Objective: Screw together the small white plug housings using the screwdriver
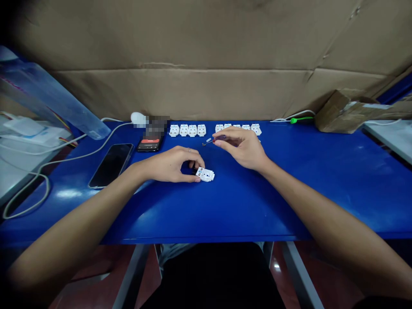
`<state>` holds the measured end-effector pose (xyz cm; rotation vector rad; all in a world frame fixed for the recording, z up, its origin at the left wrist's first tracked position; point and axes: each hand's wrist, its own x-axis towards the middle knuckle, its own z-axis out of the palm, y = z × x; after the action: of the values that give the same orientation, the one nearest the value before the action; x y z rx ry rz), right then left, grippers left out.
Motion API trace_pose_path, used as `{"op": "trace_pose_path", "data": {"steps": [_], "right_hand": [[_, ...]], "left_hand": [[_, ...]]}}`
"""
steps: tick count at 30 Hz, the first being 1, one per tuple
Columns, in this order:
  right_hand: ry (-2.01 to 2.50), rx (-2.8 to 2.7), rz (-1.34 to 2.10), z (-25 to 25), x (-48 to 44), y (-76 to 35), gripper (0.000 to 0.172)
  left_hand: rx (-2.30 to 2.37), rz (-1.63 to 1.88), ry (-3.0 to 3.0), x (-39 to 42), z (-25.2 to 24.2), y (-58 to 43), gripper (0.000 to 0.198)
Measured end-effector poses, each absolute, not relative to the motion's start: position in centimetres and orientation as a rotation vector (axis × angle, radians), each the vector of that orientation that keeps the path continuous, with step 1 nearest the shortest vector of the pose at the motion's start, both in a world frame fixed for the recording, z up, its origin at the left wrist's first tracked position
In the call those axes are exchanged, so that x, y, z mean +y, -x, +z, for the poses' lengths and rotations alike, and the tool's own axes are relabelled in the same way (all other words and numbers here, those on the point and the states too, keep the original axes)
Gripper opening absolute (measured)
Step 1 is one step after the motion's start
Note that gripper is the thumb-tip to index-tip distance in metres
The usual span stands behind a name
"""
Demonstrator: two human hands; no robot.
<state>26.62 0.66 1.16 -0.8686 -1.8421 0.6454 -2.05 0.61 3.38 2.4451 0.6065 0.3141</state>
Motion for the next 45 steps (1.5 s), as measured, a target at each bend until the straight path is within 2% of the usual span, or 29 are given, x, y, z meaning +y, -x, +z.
{"op": "trace_pose_path", "data": {"steps": [9, 12, 16, 19, 22, 29, 34, 41, 45], "right_hand": [[0.863, -1.822, 0.643, 1.2, 0.5, -27.0, 0.017], [0.852, -1.793, 0.652, 1.4, 0.3, -27.2, 0.017], [0.798, -1.676, 0.748, 1.5, 0.2, -27.2, 0.018], [0.78, -1.604, 0.797, 1.7, 0.0, -27.1, 0.016], [0.79, -1.569, 0.818, 2.0, -0.3, -26.9, 0.017], [0.765, -1.569, 0.816, 2.5, -0.9, -26.6, 0.016], [0.779, -1.612, 0.8, 2.4, -0.8, -26.8, 0.017], [0.83, -1.821, 0.512, 3.0, -2.4, -26.0, 0.011], [0.783, -1.917, 0.387, 3.5, -3.1, -25.6, 0.01]], "left_hand": [[0.692, 0.357, -2.453, 0.8, 3.1, 2.3, 0.029], [0.831, 0.523, -2.404, 0.9, 2.6, 2.1, 0.029], [1.088, 0.848, -2.274, 1.5, 1.4, 2.0, 0.015], [1.13, 0.944, -2.142, 1.8, 0.6, 2.0, 0.027], [1.086, 0.958, -2.072, 1.7, 0.4, 1.7, 0.028], [1.049, 0.995, -2.082, 1.2, 0.8, 1.3, 0.017], [1.032, 0.955, -2.279, 1.1, 1.1, 1.4, 0.02], [1.237, 0.819, -2.533, 0.0, 1.4, 1.3, 0.021], [1.191, 0.872, -2.552, -0.4, 1.7, 1.0, 0.022]]}}
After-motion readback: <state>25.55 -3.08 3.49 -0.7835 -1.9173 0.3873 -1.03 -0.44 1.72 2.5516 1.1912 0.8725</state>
